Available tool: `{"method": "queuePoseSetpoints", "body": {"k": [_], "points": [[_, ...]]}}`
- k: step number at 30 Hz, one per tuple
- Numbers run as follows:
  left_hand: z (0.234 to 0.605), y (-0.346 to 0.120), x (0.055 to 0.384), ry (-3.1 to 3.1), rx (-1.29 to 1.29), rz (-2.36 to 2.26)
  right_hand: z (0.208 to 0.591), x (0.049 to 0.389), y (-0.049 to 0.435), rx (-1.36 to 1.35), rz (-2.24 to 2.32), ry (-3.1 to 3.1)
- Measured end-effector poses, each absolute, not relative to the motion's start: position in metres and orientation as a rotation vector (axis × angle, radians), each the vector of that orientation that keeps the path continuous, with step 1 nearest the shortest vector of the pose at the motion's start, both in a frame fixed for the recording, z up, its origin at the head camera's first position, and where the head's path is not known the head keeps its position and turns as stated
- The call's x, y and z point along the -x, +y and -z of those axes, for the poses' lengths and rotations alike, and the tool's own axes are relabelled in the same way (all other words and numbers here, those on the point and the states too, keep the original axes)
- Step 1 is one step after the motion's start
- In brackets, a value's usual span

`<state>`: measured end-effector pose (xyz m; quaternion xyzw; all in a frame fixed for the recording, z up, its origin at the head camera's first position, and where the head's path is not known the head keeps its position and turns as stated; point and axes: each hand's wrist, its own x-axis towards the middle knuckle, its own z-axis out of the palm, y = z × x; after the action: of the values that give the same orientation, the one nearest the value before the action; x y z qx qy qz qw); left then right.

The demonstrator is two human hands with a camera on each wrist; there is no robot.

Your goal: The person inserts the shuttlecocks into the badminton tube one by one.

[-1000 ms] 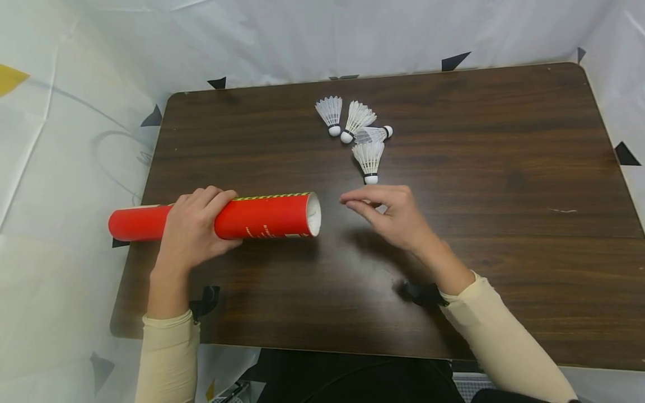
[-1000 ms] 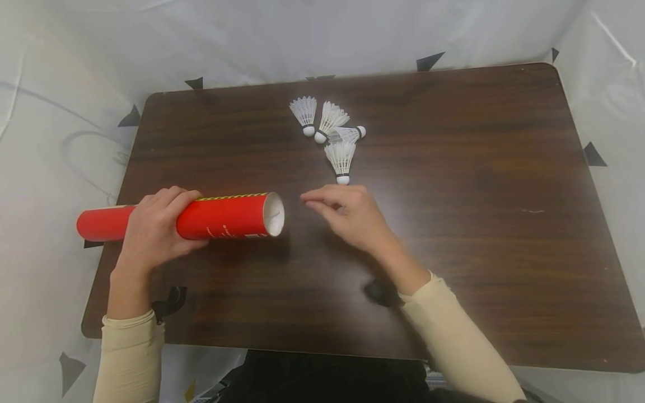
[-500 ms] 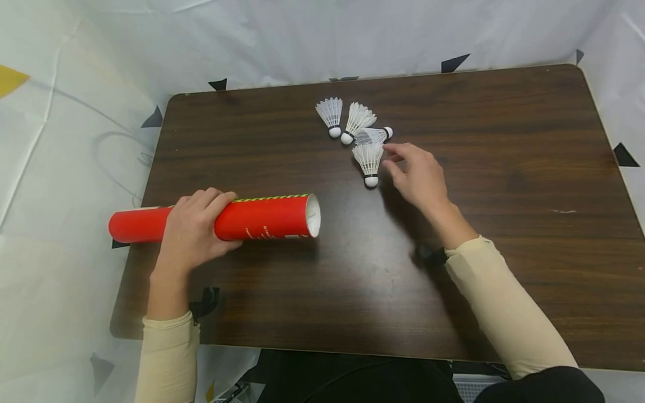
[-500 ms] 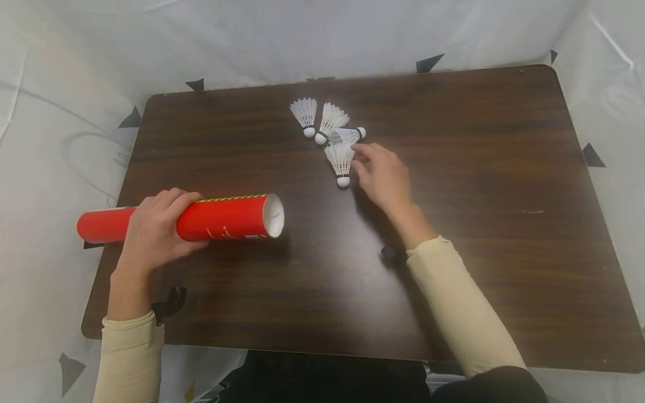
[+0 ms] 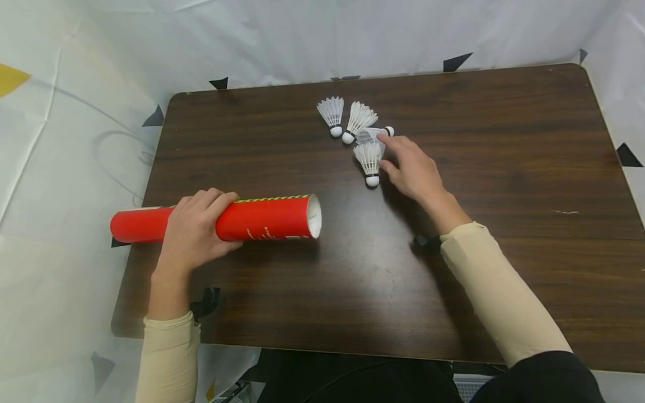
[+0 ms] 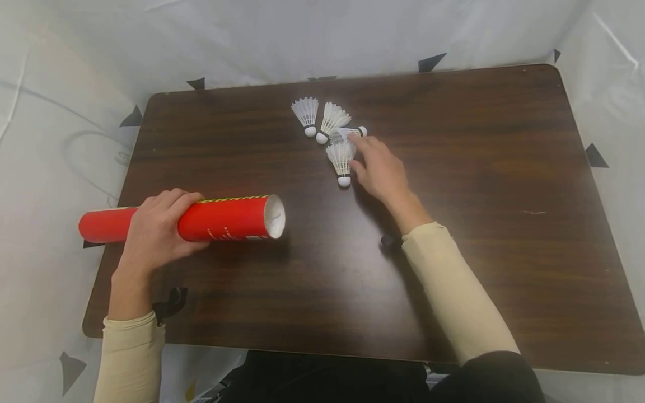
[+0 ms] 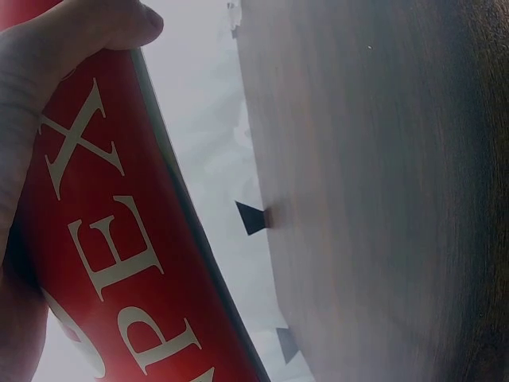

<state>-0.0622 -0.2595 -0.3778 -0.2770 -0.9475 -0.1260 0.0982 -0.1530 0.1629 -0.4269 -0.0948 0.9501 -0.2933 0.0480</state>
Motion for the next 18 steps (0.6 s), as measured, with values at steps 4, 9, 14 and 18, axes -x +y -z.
{"method": "queuePoseSetpoints", "body": {"k": [4, 9, 14, 18], "points": [[0.3778, -0.2587, 0.0622, -2.803, 0.816, 0.377, 0.4287, 0.1533, 0.1638, 0.295, 0.889, 2.905], [0.3781, -0.2589, 0.0621, -2.803, 0.813, 0.373, 0.43, 0.1516, 0.1649, 0.272, 0.895, 2.913], [0.3783, -0.2586, 0.0619, -2.8, 0.813, 0.373, 0.4311, 0.149, 0.1663, 0.284, 0.927, 2.924], [0.3782, -0.2583, 0.0621, -2.799, 0.814, 0.376, 0.4312, 0.1475, 0.167, 0.368, 0.947, 2.927]]}}
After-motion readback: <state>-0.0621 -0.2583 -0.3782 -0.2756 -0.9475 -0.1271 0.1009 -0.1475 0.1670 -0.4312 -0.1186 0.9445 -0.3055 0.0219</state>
